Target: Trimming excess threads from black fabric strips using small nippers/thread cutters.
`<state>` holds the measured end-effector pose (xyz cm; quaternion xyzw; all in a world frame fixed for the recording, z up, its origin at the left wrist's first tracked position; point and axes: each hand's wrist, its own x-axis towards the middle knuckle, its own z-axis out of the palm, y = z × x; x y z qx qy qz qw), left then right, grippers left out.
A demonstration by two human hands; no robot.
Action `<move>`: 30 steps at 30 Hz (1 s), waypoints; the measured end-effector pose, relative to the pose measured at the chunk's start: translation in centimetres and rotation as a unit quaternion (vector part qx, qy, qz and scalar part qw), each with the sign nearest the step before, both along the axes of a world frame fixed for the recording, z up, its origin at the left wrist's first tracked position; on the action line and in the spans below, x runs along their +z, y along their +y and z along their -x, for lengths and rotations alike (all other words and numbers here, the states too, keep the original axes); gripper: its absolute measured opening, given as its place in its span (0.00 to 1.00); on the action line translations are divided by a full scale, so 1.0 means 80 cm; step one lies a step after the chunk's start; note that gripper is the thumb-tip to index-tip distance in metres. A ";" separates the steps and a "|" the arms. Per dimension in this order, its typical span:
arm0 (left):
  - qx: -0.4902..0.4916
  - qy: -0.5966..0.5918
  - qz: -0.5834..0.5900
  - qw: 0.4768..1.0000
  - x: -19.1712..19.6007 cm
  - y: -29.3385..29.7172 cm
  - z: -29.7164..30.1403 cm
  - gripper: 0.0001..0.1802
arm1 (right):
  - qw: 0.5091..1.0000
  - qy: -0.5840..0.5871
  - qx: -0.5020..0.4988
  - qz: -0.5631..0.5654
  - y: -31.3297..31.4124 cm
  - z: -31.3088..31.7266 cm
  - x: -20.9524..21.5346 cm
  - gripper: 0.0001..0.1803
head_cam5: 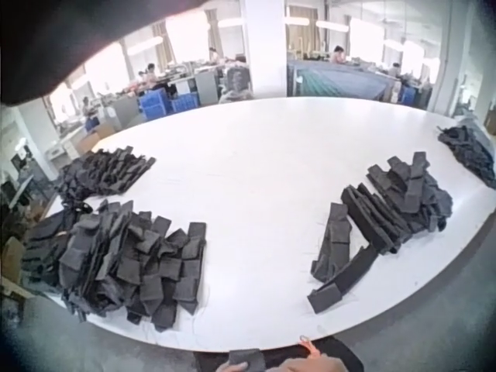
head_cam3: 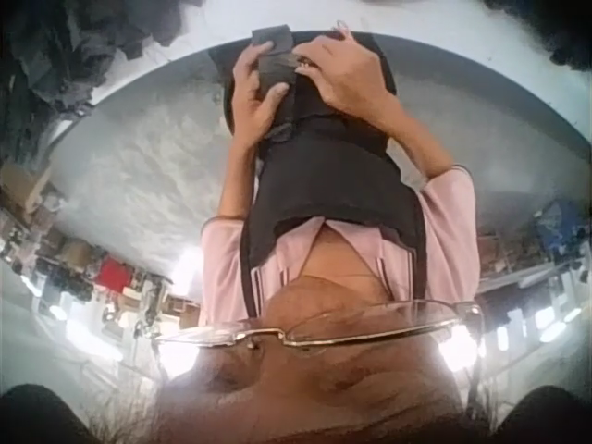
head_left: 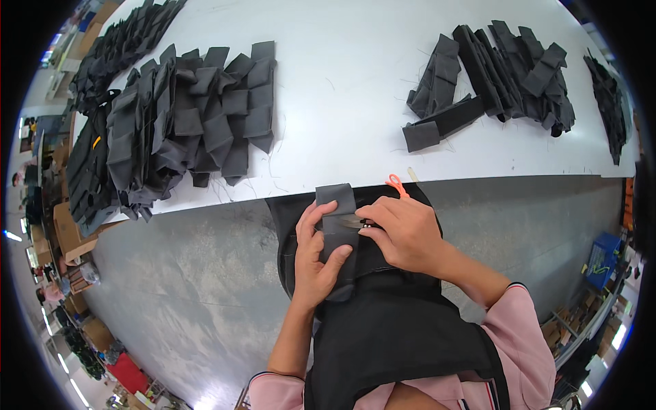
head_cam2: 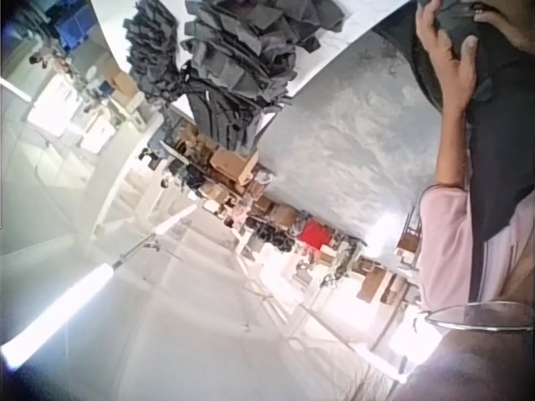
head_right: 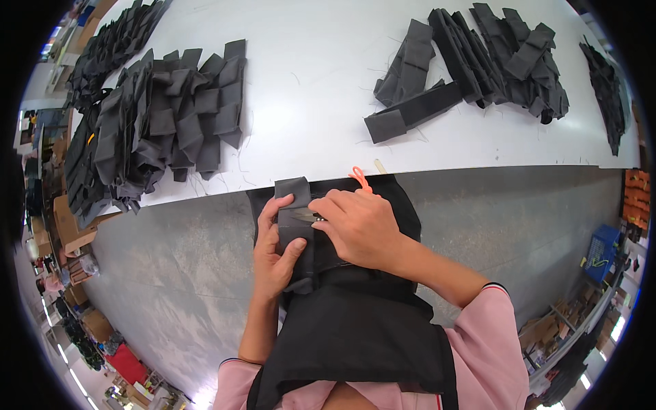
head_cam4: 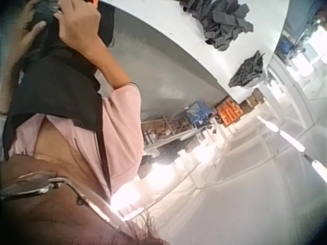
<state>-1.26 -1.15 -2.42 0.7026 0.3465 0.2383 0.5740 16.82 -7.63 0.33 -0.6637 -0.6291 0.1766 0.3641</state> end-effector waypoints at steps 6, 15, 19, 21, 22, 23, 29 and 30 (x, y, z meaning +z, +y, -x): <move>-0.033 0.005 -0.046 0.998 0.000 0.000 -0.001 0.14 | 0.994 0.049 0.083 0.044 0.007 -0.007 -0.001 0.13; -0.016 0.004 -0.033 0.999 -0.003 -0.002 0.000 0.15 | 0.994 0.091 0.022 0.063 -0.004 -0.011 -0.003 0.13; -0.039 0.008 -0.049 0.998 0.001 0.001 -0.003 0.16 | 0.994 0.074 0.062 0.057 0.001 -0.020 0.002 0.13; -0.045 0.006 -0.047 0.998 0.003 0.001 -0.005 0.16 | 0.991 0.078 0.087 0.057 0.004 -0.021 0.004 0.12; -0.052 0.004 -0.045 0.998 0.004 0.000 -0.007 0.16 | 0.992 0.078 0.086 0.058 0.005 -0.020 0.002 0.12; -0.053 0.003 -0.044 0.998 0.003 0.000 -0.008 0.16 | 0.979 0.170 0.085 0.071 0.005 -0.018 -0.003 0.12; -0.011 -0.014 0.037 0.999 -0.004 -0.003 -0.005 0.12 | 0.865 0.499 0.025 0.044 -0.012 -0.017 -0.006 0.11; -0.001 -0.024 0.052 0.998 -0.004 -0.002 -0.004 0.13 | 0.895 0.440 0.007 0.074 -0.015 -0.017 -0.005 0.12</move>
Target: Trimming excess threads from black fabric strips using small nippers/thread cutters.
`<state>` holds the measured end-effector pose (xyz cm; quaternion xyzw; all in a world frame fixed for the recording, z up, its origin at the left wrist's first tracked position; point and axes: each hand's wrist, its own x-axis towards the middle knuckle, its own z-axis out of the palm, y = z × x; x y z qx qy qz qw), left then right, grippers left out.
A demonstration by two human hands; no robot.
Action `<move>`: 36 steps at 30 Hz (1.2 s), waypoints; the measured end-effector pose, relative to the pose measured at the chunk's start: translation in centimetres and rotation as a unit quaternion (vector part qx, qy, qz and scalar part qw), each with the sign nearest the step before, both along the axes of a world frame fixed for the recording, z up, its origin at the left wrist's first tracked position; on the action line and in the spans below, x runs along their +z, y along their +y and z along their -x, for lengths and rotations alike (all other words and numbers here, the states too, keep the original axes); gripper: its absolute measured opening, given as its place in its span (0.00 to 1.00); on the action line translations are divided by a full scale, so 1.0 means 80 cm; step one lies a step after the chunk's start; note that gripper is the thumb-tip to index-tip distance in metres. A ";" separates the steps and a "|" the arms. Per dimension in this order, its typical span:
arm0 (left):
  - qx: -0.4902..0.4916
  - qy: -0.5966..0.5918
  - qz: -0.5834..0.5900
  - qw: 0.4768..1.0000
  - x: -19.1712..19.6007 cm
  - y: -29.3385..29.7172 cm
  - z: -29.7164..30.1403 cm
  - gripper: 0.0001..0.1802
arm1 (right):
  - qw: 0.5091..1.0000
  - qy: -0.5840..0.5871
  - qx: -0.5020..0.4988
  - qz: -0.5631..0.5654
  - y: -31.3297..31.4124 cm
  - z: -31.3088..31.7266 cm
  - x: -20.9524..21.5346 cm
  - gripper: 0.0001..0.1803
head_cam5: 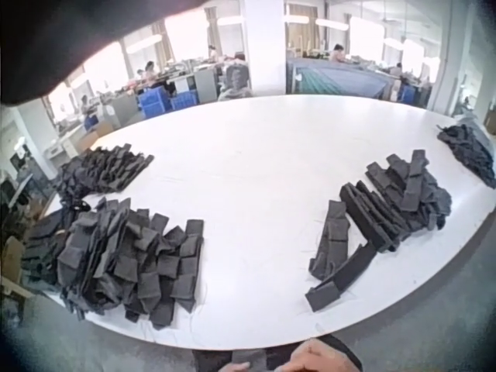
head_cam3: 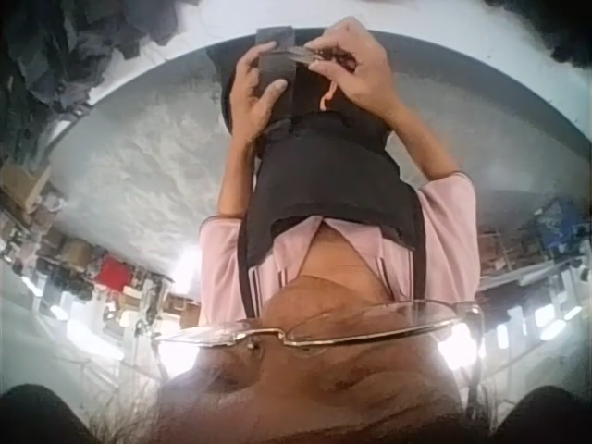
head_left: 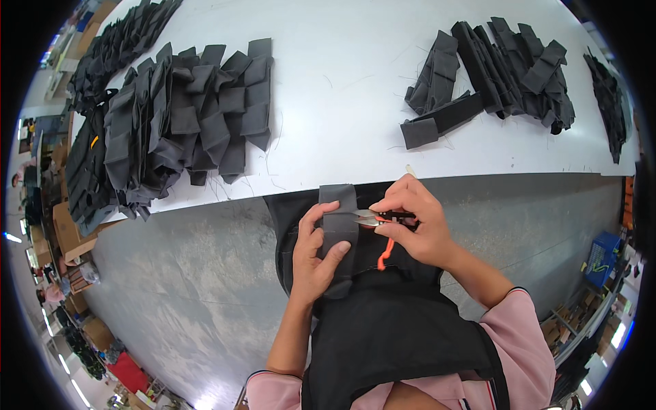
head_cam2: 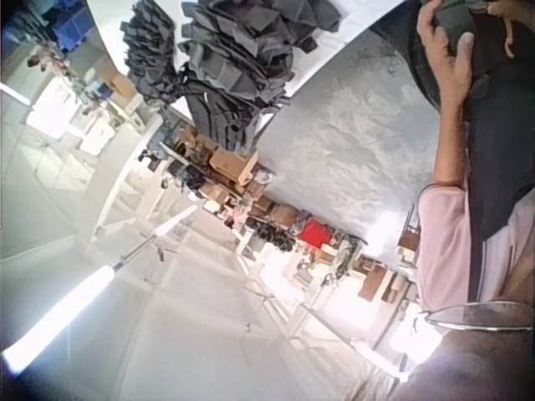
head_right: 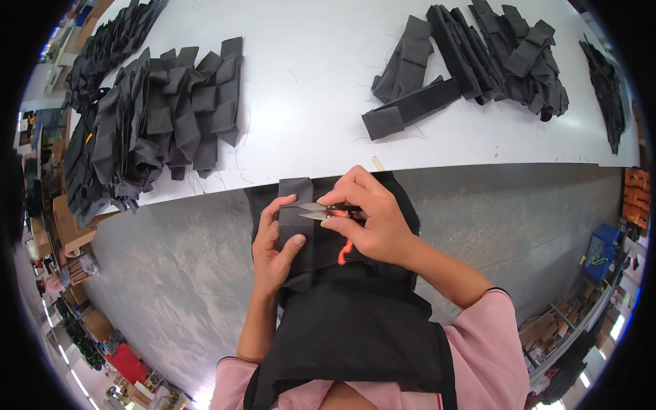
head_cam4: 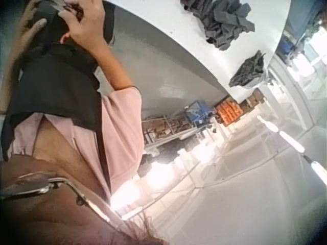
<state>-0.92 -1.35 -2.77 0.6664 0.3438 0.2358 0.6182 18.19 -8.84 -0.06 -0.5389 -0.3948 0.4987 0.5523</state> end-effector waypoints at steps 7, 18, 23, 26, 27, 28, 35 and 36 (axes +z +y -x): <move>-0.009 -0.010 0.013 1.000 0.001 0.003 -0.002 0.14 | 0.953 -0.299 0.046 -0.012 0.001 0.005 0.001 0.13; -0.007 -0.035 0.054 0.998 0.002 0.002 -0.004 0.14 | 0.936 -0.344 -0.011 -0.074 0.000 0.017 -0.010 0.14; -0.002 -0.039 0.056 0.998 0.001 0.003 -0.003 0.14 | 0.938 -0.335 -0.054 -0.072 -0.003 0.025 -0.008 0.13; 0.010 -0.052 0.042 0.998 -0.002 0.003 -0.001 0.13 | 0.948 -0.303 -0.062 -0.074 -0.001 0.029 -0.007 0.13; 0.032 -0.057 0.065 0.996 -0.004 0.002 0.002 0.12 | 0.958 -0.275 -0.058 -0.055 0.001 0.031 -0.011 0.12; 0.055 -0.061 0.088 0.993 -0.005 0.003 0.003 0.12 | 0.967 -0.247 -0.054 -0.036 0.002 0.033 -0.013 0.12; 0.147 -0.043 0.238 0.959 0.008 0.004 -0.004 0.18 | 0.987 -0.099 -0.106 0.072 0.003 0.030 -0.017 0.15; 0.148 -0.043 0.238 0.959 0.010 0.004 -0.005 0.18 | 0.989 -0.084 -0.099 0.074 0.004 0.032 -0.016 0.15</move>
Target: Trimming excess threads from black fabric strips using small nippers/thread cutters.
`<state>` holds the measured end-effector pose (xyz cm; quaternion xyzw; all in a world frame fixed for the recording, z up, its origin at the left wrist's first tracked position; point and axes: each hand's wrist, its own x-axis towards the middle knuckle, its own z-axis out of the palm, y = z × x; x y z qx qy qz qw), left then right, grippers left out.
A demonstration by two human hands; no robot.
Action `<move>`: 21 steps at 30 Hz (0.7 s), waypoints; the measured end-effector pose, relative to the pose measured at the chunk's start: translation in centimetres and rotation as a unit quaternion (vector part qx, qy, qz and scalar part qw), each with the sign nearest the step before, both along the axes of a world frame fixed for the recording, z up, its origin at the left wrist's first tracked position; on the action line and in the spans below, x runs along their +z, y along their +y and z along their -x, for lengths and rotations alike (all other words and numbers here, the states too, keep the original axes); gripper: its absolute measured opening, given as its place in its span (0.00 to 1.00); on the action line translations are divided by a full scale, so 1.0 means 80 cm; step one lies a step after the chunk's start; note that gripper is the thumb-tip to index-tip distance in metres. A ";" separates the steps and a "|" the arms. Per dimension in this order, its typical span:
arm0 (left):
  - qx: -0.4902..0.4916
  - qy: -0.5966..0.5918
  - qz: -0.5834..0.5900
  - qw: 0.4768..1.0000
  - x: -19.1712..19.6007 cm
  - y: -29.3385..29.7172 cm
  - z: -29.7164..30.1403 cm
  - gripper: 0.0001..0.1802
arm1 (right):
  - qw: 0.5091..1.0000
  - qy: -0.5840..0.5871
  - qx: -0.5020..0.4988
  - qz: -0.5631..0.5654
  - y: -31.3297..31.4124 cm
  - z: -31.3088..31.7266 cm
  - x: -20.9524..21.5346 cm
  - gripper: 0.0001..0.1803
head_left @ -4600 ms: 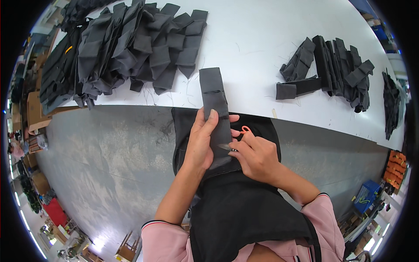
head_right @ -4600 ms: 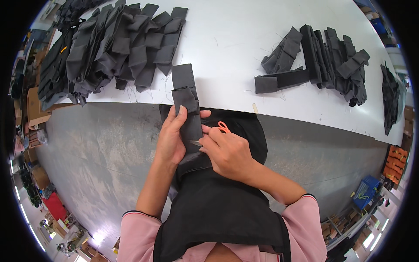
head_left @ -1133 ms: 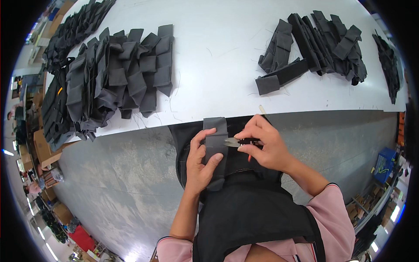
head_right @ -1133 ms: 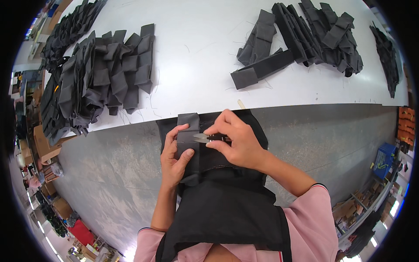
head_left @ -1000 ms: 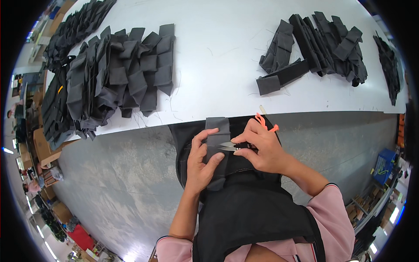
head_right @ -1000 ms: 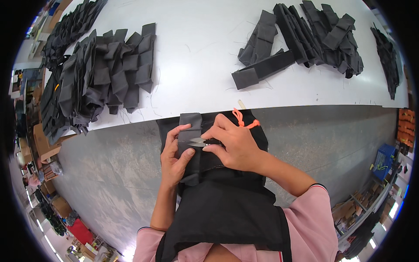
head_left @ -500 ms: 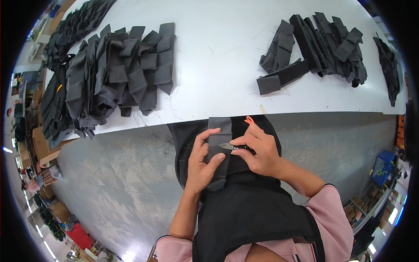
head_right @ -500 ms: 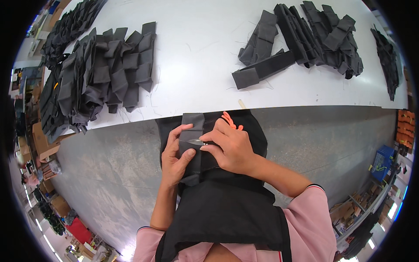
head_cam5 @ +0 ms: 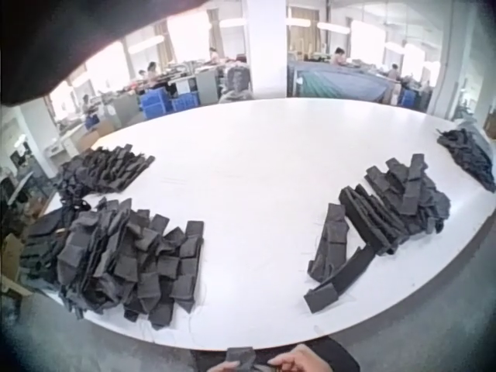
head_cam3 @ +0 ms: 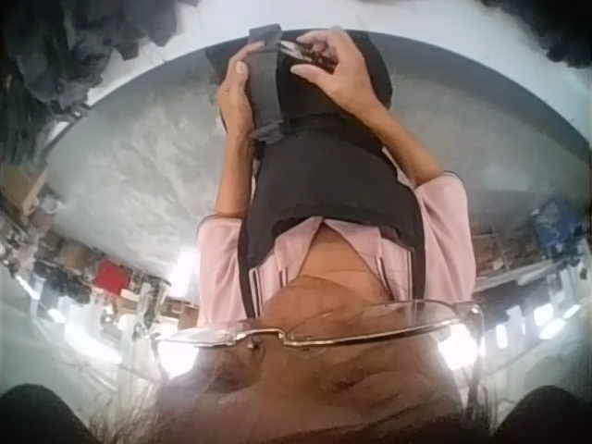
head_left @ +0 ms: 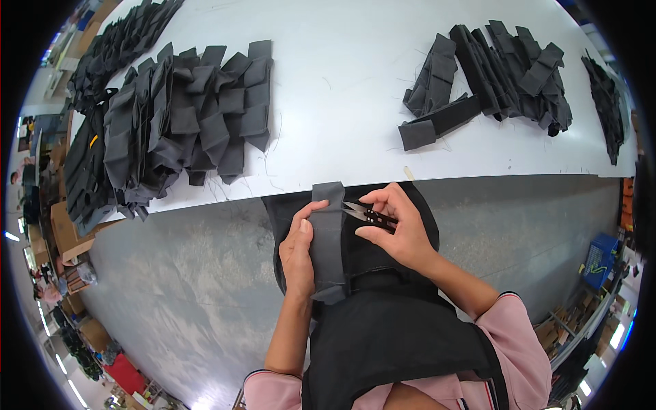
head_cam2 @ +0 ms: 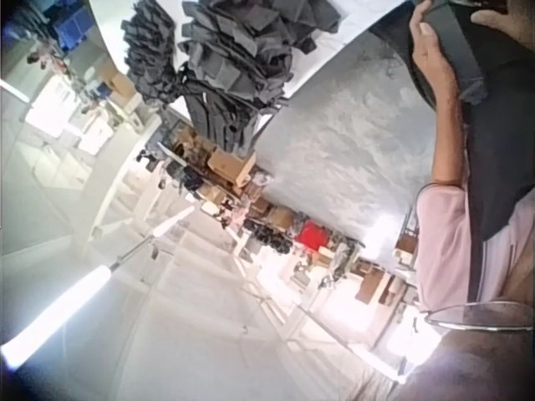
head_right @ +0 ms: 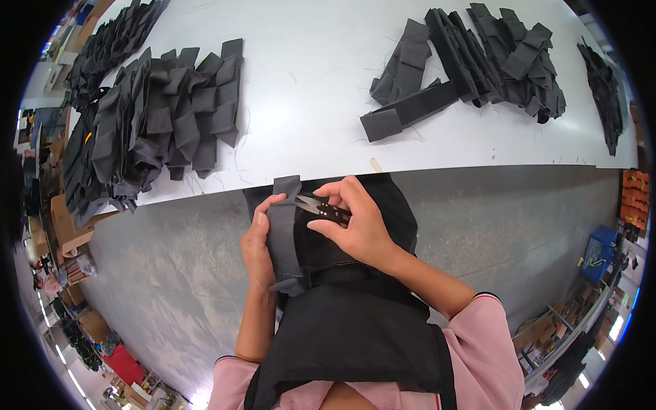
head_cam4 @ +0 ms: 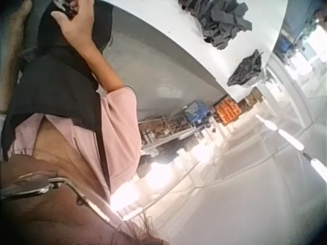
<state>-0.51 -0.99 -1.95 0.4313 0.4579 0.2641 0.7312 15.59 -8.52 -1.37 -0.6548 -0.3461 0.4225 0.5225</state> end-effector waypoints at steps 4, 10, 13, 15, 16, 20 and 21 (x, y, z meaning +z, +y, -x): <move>0.038 -0.038 0.065 0.996 0.000 0.005 -0.008 0.20 | 0.999 -0.033 0.026 -0.028 0.021 0.007 -0.011 0.13; 0.071 -0.090 0.071 0.991 -0.002 0.032 -0.011 0.17 | 0.971 -0.141 0.072 -0.177 -0.012 0.004 0.020 0.17; 0.084 -0.071 0.048 0.993 -0.014 0.039 -0.013 0.14 | 0.925 -0.259 0.190 -0.205 -0.023 0.012 0.029 0.26; 0.077 -0.071 0.015 0.994 -0.008 0.040 -0.022 0.13 | 0.904 -0.331 0.186 -0.198 -0.007 0.016 0.025 0.30; 0.077 -0.073 0.014 0.994 -0.009 0.041 -0.024 0.13 | 0.905 -0.337 0.166 -0.198 -0.002 0.015 0.019 0.29; 0.064 0.001 0.018 0.998 -0.021 0.045 -0.016 0.13 | 0.939 -0.265 0.139 -0.168 0.002 0.010 0.016 0.19; 0.054 0.042 0.038 0.997 -0.028 0.047 -0.013 0.15 | 0.939 -0.266 0.139 -0.169 0.005 0.007 0.016 0.19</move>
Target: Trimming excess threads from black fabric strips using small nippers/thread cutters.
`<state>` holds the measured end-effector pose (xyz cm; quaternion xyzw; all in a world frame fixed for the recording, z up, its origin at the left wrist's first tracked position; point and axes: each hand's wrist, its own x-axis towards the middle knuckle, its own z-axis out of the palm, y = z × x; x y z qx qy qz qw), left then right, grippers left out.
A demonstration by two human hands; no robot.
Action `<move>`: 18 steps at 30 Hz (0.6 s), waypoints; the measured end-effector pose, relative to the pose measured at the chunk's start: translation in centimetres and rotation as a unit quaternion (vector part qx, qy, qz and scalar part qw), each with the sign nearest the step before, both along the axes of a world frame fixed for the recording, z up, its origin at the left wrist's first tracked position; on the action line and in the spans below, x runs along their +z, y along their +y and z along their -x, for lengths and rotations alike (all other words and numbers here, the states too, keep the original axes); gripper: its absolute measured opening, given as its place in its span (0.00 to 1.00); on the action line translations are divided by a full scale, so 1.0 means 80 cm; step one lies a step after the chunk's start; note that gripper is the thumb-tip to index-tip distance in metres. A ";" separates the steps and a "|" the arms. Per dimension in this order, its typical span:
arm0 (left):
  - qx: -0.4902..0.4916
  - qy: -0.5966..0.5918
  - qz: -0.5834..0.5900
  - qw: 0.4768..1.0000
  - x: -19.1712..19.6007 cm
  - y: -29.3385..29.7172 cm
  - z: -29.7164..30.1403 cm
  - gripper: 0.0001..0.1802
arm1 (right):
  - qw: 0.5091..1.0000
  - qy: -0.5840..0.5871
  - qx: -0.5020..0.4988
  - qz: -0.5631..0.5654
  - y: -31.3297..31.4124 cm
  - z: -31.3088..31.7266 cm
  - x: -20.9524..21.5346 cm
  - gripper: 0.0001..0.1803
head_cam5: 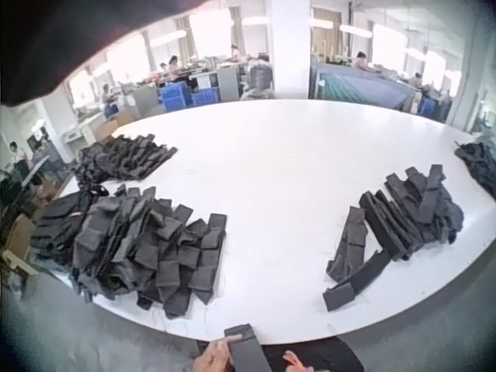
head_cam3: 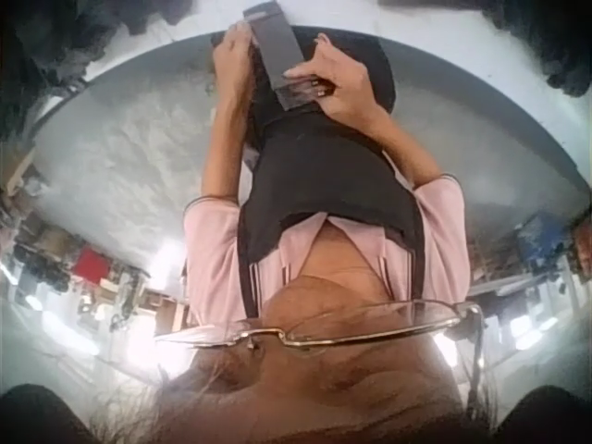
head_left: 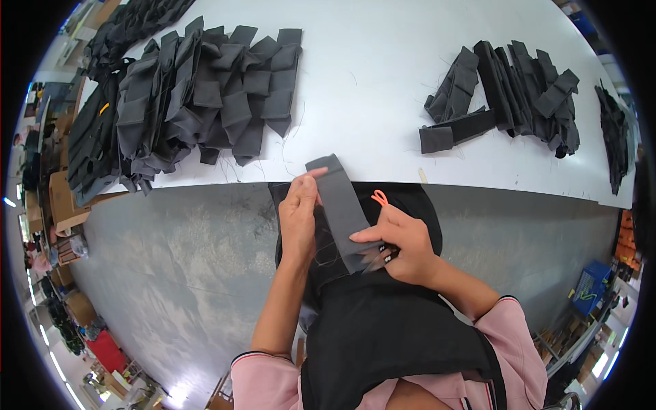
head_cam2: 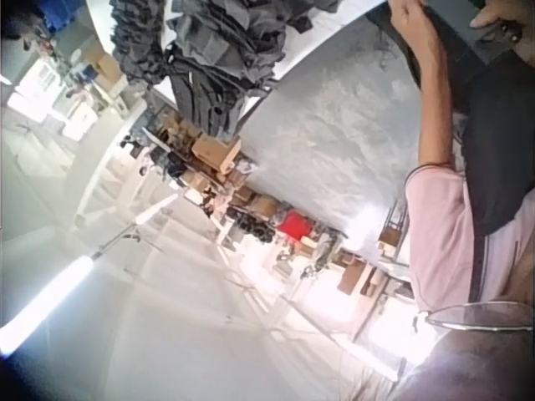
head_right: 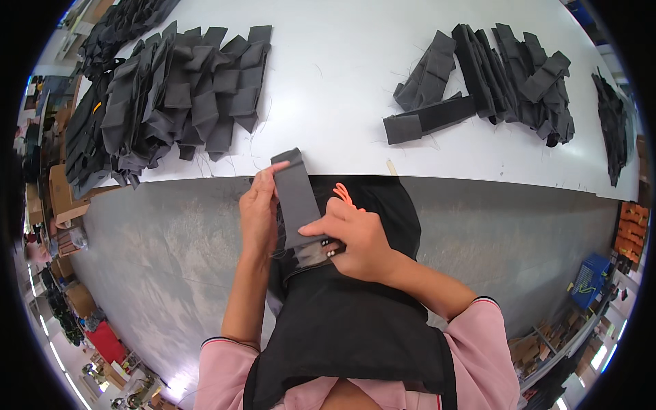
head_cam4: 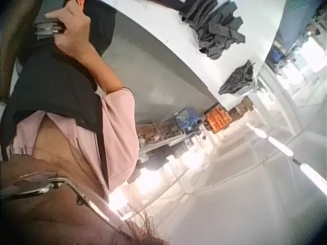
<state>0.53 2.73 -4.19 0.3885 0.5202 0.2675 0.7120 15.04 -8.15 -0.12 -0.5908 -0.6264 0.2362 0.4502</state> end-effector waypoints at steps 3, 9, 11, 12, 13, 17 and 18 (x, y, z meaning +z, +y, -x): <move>-0.026 -0.066 0.009 0.997 -0.024 0.001 0.019 0.15 | 0.954 0.270 0.005 0.131 0.012 -0.004 -0.011 0.04; 0.000 -0.106 -0.066 0.992 0.010 -0.021 0.008 0.20 | 0.819 0.488 -0.077 0.291 0.017 -0.009 -0.018 0.11; -0.102 -0.064 -0.200 0.972 0.024 -0.022 0.011 0.22 | 0.844 0.452 -0.074 0.279 0.022 -0.007 -0.020 0.10; -0.101 -0.063 -0.200 0.972 0.030 -0.023 0.011 0.22 | 0.844 0.452 -0.073 0.278 0.026 -0.005 -0.021 0.10; -0.152 0.001 -0.257 0.954 0.034 -0.025 0.010 0.18 | 0.855 0.441 -0.068 0.266 0.030 -0.004 -0.023 0.10; -0.112 0.056 -0.195 0.973 0.028 -0.040 0.004 0.12 | 0.820 0.479 -0.047 0.310 0.037 -0.002 -0.026 0.06; -0.092 0.063 -0.132 0.985 0.028 -0.042 0.004 0.11 | 0.819 0.480 -0.045 0.310 0.037 0.000 -0.026 0.06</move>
